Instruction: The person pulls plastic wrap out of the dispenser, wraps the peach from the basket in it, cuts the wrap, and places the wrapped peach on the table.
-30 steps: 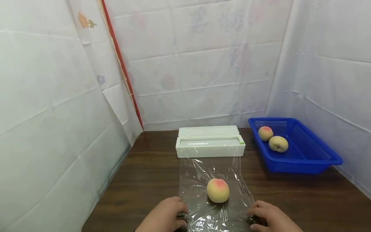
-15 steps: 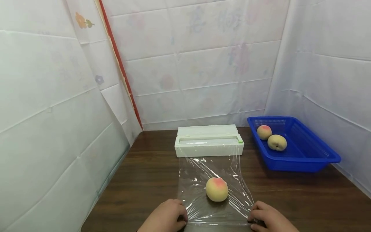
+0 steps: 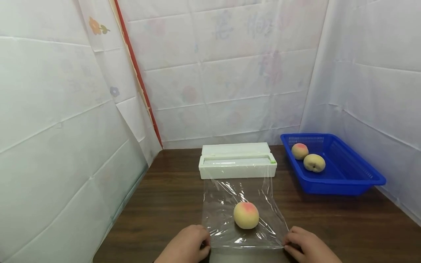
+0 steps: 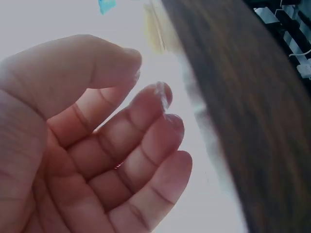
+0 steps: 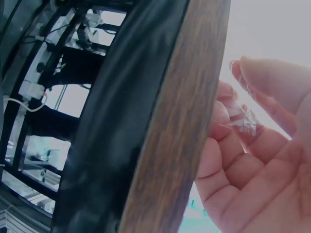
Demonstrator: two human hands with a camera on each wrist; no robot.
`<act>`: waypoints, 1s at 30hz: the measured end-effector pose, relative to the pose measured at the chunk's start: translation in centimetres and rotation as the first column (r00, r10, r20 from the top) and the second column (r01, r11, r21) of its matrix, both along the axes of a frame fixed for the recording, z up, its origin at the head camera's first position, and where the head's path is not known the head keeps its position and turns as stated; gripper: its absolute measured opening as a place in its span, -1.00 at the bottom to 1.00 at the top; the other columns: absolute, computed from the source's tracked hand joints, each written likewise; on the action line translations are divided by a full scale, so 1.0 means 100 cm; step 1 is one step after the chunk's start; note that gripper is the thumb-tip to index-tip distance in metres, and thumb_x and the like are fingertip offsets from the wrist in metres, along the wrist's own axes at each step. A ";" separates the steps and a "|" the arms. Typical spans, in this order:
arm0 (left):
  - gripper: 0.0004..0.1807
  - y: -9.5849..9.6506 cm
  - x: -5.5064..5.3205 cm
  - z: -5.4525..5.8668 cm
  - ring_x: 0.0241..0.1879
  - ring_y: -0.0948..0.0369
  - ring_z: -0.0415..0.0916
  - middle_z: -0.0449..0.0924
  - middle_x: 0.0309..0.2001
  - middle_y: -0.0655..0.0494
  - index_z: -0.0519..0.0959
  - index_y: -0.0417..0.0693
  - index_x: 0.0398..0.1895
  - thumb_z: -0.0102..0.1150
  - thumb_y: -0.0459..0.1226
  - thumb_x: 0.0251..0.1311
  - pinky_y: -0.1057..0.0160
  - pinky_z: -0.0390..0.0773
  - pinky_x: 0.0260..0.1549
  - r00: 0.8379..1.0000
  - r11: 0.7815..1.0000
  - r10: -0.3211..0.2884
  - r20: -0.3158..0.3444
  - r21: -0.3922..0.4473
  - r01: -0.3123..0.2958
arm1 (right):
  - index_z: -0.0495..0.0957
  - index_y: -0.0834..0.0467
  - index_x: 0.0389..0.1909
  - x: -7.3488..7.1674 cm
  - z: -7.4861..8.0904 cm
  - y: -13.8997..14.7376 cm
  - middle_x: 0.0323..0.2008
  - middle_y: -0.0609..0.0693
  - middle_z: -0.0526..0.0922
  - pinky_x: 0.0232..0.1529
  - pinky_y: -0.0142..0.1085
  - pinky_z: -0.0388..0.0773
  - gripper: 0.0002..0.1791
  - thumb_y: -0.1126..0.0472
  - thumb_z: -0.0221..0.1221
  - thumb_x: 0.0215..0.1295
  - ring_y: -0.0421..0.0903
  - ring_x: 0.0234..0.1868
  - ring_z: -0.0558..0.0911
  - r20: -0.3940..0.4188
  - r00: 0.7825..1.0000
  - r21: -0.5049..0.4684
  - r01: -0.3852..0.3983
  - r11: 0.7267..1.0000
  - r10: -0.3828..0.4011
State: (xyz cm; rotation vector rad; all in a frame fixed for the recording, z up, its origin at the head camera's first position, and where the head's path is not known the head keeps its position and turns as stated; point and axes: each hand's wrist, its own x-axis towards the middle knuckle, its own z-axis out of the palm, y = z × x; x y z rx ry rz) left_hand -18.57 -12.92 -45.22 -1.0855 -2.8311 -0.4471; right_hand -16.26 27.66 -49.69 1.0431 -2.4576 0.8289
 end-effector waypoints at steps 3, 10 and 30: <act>-0.78 -0.001 -0.001 0.002 -0.46 0.52 0.30 0.47 -0.49 0.49 0.64 0.20 -0.54 0.44 -0.32 0.13 0.44 0.46 -0.40 1.000 1.000 0.015 0.019 0.006 -0.015 | 0.66 -0.14 -0.29 -0.001 0.002 0.000 -0.32 -0.36 0.54 -0.45 -0.49 0.43 -0.70 0.34 0.48 0.23 -0.55 -0.32 0.43 -0.013 1.000 0.007 0.007 1.000 -0.006; -0.73 -0.003 -0.005 0.007 -0.46 0.54 0.29 0.45 -0.50 0.49 0.54 0.24 -0.54 0.39 -0.34 0.07 0.45 0.45 -0.41 0.998 0.996 0.021 -0.055 0.084 -0.016 | 0.67 -0.17 -0.28 -0.003 0.009 -0.004 -0.33 -0.42 0.53 -0.45 -0.45 0.47 -0.73 0.30 0.47 0.25 -0.54 -0.33 0.45 -0.001 0.997 -0.004 0.082 0.997 -0.082; -0.74 -0.003 -0.042 0.035 -0.43 0.43 0.31 0.47 -0.42 0.39 0.54 0.25 -0.50 0.33 -0.31 0.25 0.40 0.43 -0.38 0.996 0.996 0.060 -0.065 0.076 -0.055 | 0.64 -0.10 -0.37 -0.017 0.043 -0.034 -0.35 -0.30 0.56 -0.32 -0.41 0.51 -0.79 0.28 0.39 0.37 -0.45 -0.33 0.49 0.248 0.898 -0.138 0.404 0.904 -0.363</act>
